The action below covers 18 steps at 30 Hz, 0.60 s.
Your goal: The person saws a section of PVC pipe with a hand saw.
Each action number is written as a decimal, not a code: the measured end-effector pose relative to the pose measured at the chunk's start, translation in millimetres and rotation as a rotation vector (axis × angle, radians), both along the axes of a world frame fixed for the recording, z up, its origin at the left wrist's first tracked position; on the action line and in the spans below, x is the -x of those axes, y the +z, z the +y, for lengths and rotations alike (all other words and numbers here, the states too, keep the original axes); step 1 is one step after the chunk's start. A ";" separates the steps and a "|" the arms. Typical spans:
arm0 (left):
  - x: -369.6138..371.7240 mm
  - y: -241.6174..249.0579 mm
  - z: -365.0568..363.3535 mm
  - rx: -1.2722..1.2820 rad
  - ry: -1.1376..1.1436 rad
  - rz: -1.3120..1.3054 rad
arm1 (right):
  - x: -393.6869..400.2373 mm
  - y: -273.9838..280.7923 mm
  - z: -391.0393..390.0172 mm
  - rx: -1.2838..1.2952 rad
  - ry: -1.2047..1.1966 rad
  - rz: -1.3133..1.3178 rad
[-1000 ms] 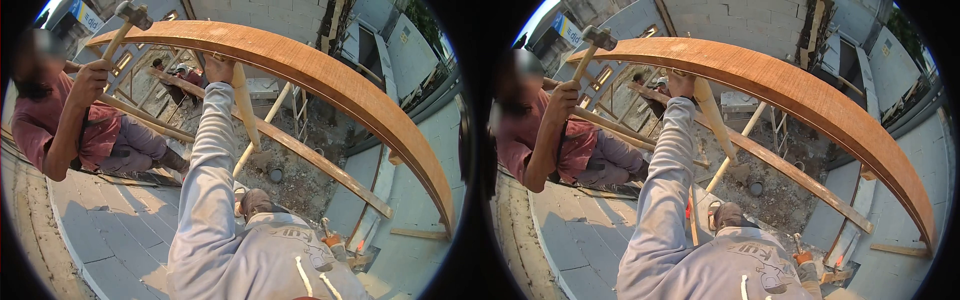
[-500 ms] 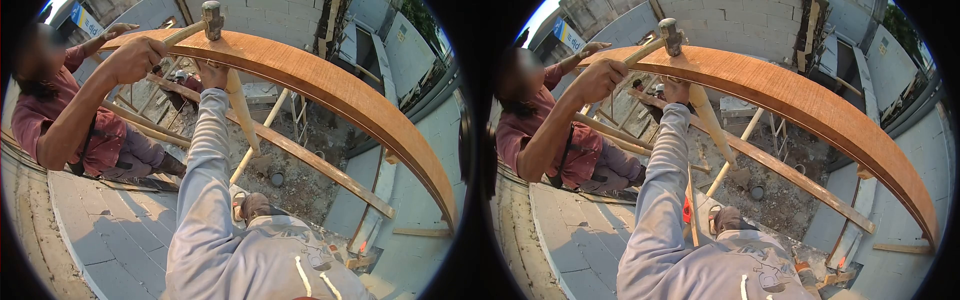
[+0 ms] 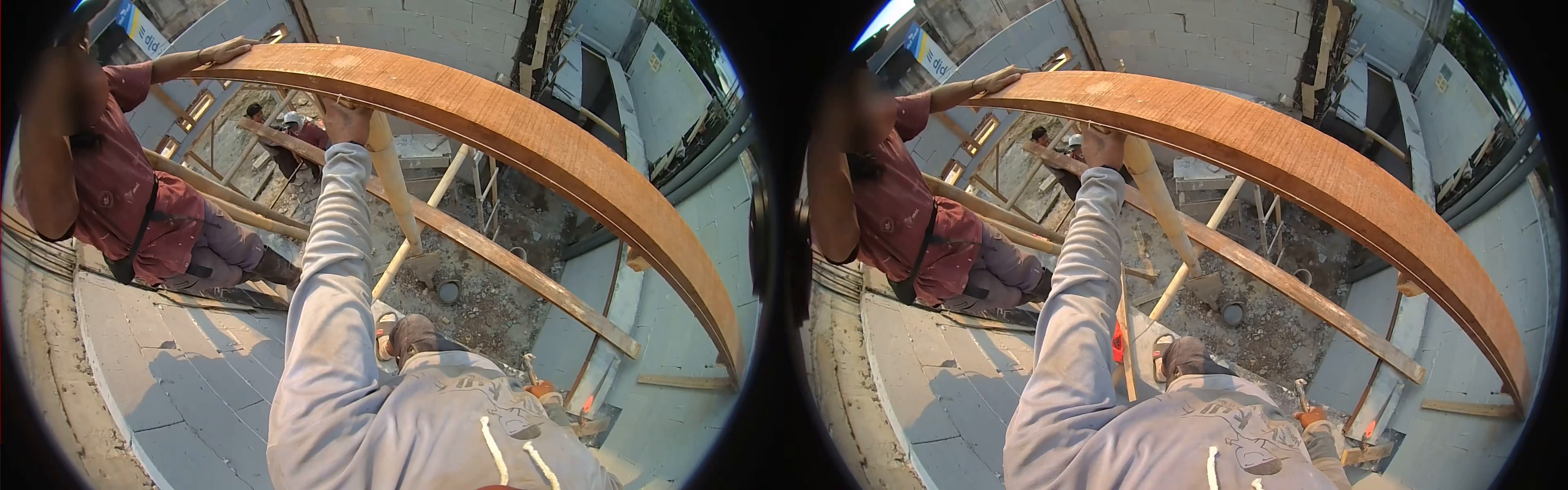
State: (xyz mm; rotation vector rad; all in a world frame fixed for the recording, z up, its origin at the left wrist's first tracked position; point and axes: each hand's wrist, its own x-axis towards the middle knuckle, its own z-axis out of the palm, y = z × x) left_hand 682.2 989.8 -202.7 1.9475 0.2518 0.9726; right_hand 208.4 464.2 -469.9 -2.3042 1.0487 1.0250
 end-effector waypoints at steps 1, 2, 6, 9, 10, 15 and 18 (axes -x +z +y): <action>-1.4 -0.8 0.7 0.000 0.001 0.001 | 1.7 -5.6 -2.5 0.011 0.019 0.001; -3.3 -3.0 1.8 -0.017 0.011 -0.014 | 5.3 -10.6 -5.3 0.023 0.037 0.003; -9.3 -10.3 4.3 -0.035 0.037 -0.044 | 11.0 -17.1 -9.2 -0.024 0.130 -0.005; -14.6 -17.3 11.5 -0.064 0.023 0.038 | 21.1 -23.2 -8.2 -0.001 0.044 0.043; -15.6 -17.9 12.4 -0.075 0.019 0.066 | 25.1 -27.8 -8.6 0.004 0.073 0.041; -10.4 -8.9 9.6 -0.008 0.021 0.107 | 23.6 -42.1 -15.1 -0.015 0.100 0.051; -8.6 -8.5 7.4 0.000 0.038 0.130 | 19.4 -39.1 -14.1 -0.025 0.103 0.039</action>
